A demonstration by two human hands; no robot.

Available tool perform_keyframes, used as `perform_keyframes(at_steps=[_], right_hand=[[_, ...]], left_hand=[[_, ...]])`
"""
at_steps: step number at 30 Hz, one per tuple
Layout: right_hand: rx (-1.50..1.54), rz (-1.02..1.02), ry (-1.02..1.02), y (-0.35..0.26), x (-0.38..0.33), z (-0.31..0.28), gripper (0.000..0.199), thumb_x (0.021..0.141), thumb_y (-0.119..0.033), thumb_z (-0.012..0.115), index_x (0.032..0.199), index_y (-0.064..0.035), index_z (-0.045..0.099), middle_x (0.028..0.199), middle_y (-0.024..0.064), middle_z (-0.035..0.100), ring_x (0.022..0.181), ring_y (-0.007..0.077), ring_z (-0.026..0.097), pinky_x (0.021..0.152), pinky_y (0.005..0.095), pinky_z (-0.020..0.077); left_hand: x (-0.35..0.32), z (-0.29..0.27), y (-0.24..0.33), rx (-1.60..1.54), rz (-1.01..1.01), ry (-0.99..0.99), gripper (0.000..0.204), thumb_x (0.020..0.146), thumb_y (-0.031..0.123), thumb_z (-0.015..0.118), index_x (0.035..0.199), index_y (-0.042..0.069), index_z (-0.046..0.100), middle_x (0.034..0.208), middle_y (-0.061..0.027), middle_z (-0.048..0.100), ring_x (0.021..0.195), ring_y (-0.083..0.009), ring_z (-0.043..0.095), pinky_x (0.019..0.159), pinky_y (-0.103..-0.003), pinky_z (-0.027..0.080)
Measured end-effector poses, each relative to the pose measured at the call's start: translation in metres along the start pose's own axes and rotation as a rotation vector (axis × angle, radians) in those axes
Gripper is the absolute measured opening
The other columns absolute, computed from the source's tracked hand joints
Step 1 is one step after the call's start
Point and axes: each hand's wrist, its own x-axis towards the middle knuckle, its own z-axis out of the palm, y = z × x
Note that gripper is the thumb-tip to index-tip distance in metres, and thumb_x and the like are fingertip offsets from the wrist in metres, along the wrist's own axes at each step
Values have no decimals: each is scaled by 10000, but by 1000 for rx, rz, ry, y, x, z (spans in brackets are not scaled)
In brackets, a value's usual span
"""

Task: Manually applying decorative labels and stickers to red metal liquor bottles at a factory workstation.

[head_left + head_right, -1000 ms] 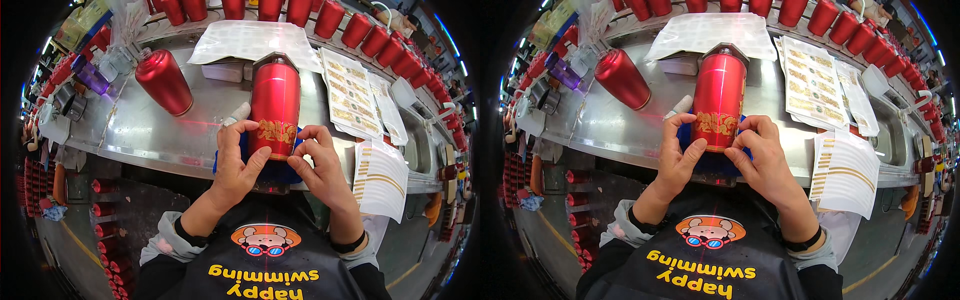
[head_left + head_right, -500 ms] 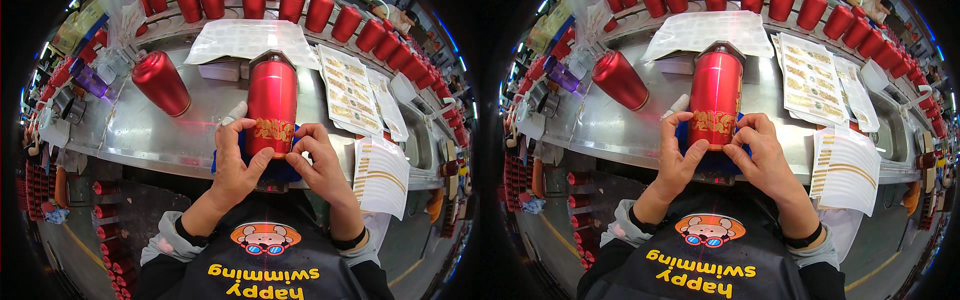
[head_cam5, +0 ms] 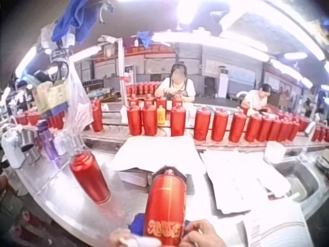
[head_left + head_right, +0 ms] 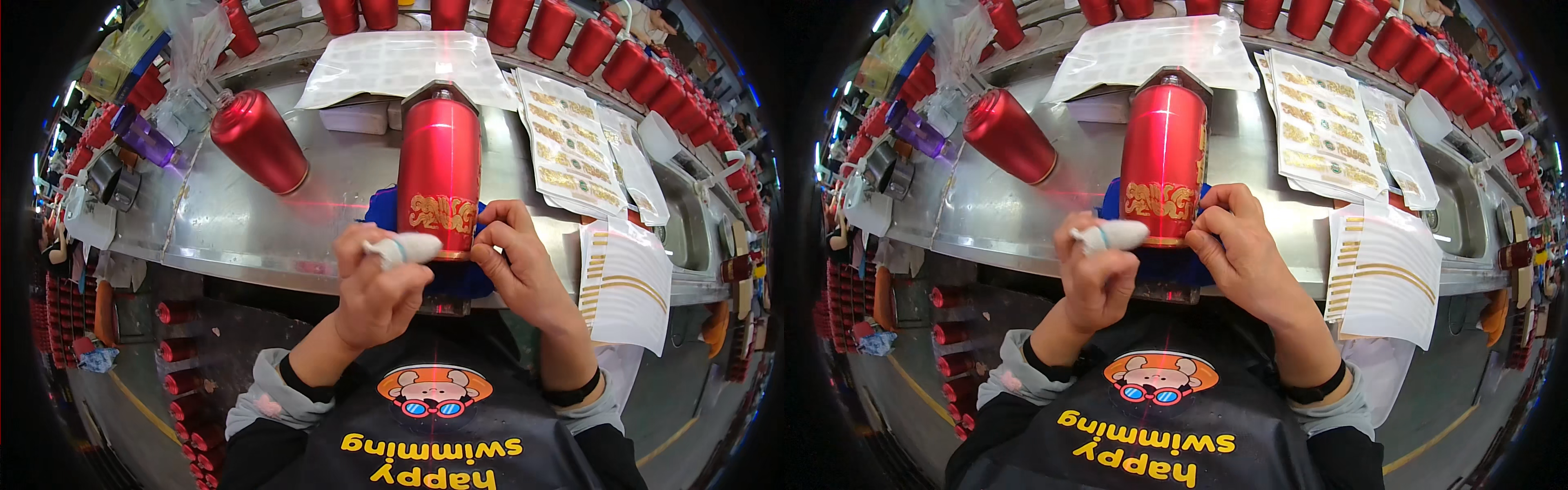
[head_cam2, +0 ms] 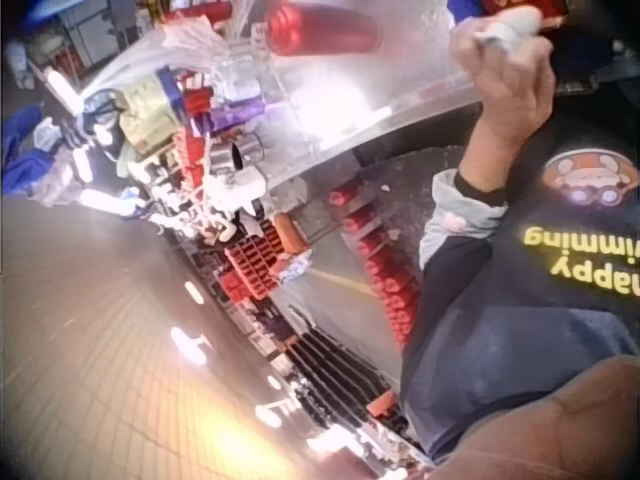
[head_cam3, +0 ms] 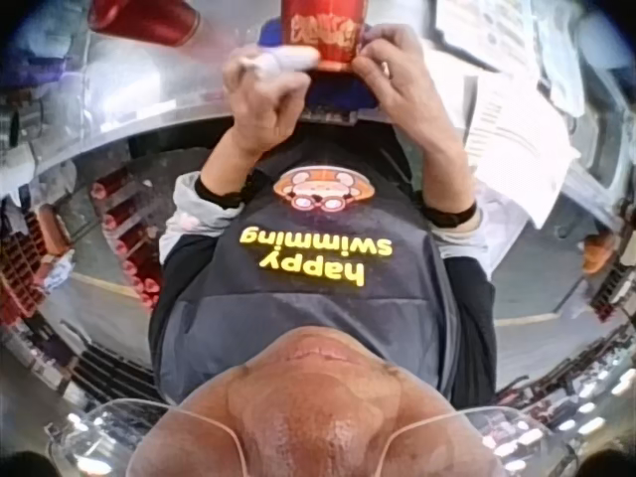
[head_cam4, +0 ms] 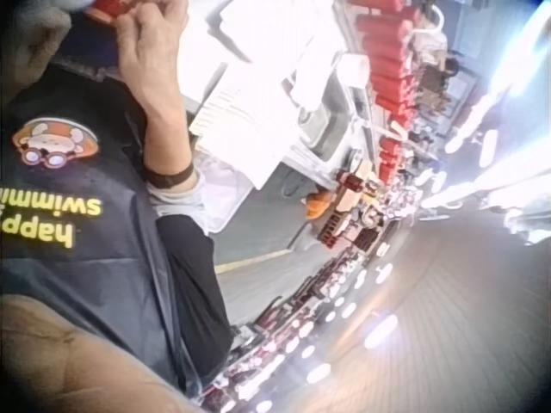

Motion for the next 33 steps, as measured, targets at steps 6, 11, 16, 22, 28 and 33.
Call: perform_keyframes(at_steps=[6,11,16,22,28,33], right_hand=[[165,107,-108,6,-1,-11,197,884,-190,662,840,-19,575,1060,137,475,1023,284,471,898,349,399],[81,-16,-245,15,0,-20,228,904,-246,667,867,-49,557,1125,72,424,960,136,465,788,255,425],[280,141,-312,20,0,-23,213,906,-217,665,853,-46,549,1144,57,418,888,98,486,701,226,451],[340,139,-313,23,-2,-31,243,914,-242,659,837,-45,540,1122,59,437,832,88,485,694,222,445],[404,252,-343,23,-6,-34,263,923,-267,647,834,-44,540,1090,52,455,815,82,476,710,225,425],[403,249,-335,24,-8,-38,260,919,-262,651,828,-41,548,1088,46,456,826,82,471,721,224,418]], left_hand=[[8,-6,-16,68,264,-130,235,684,123,721,893,166,623,996,-40,611,951,-253,485,752,-410,430],[21,-1,-24,29,448,-201,257,608,137,749,836,195,648,1018,21,592,918,-219,476,721,-363,418],[22,7,-26,32,462,-179,223,593,112,738,789,176,651,1027,20,577,902,-209,485,706,-330,433],[15,1,-22,31,295,-211,218,587,82,738,769,156,644,1064,-4,564,891,-245,489,662,-363,428],[19,12,-25,75,501,-169,233,577,113,736,791,177,671,1022,40,561,850,-197,487,667,-319,451],[13,3,-21,39,310,-210,223,599,90,732,802,156,670,1051,3,586,863,-227,508,688,-340,461]])
